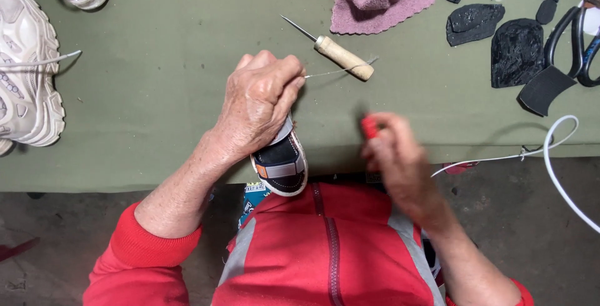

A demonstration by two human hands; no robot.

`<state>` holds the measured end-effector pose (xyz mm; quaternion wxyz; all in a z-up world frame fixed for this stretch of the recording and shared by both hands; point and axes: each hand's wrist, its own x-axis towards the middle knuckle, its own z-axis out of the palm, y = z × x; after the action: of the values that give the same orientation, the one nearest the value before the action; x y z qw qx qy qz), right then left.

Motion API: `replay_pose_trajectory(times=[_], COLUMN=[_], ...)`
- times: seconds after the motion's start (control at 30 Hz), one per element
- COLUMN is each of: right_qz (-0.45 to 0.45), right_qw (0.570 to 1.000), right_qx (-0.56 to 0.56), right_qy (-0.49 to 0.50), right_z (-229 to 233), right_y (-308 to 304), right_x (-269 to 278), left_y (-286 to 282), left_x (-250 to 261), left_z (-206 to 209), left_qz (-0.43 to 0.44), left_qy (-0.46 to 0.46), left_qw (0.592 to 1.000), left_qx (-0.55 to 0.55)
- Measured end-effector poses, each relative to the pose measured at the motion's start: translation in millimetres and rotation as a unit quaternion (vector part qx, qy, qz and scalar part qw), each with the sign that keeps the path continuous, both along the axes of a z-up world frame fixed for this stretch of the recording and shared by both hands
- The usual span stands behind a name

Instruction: The person uses a wooden-handled awl to pierce holes along the sole of a sneaker and pulls a white thread through the holes to stitch the shoe. They then use red-handled pliers to cut the thread and finish the repair.

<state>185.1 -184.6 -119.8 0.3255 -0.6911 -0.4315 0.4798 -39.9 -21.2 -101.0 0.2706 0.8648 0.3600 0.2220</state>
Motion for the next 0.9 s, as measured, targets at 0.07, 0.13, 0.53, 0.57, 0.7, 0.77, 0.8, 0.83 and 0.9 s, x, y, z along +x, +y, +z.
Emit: replay_pose_trajectory(times=[0.07, 0.13, 0.53, 0.57, 0.7, 0.77, 0.8, 0.83, 0.9], right_qz=[0.024, 0.048, 0.087, 0.085, 0.076, 0.07, 0.064, 0.064, 0.062], right_qw=[0.999, 0.995, 0.993, 0.993, 0.993, 0.994, 0.994, 0.994, 0.994], right_qx=[-0.012, -0.023, 0.081, 0.086, 0.087, 0.086, 0.085, 0.084, 0.084], right_qy=[0.043, 0.087, 0.001, -0.003, 0.012, 0.019, 0.026, 0.026, 0.027], right_z=[-18, -27, -33, -36, -38, -38, -38, -38, -39], right_y=[-4, -4, 13, 14, 18, 19, 19, 20, 21], right_x=[-18, -33, -67, -69, -72, -74, -75, -76, -77], left_y=[-2, -4, -11, -11, -11, -10, -11, -11, -11], left_x=[-3, -5, -3, -2, -2, -2, -2, -2, -1], left_z=[-1, 1, 7, 7, 7, 7, 7, 7, 7], left_qz=[0.007, 0.014, 0.025, 0.026, 0.022, 0.018, 0.014, 0.014, 0.012], left_qy=[-0.004, -0.007, -0.034, -0.035, -0.039, -0.039, -0.039, -0.039, -0.039], left_qw=[1.0, 1.0, 0.999, 0.998, 0.998, 0.998, 0.998, 0.999, 0.999], left_qx=[0.0, 0.001, 0.035, 0.037, 0.041, 0.038, 0.036, 0.035, 0.036])
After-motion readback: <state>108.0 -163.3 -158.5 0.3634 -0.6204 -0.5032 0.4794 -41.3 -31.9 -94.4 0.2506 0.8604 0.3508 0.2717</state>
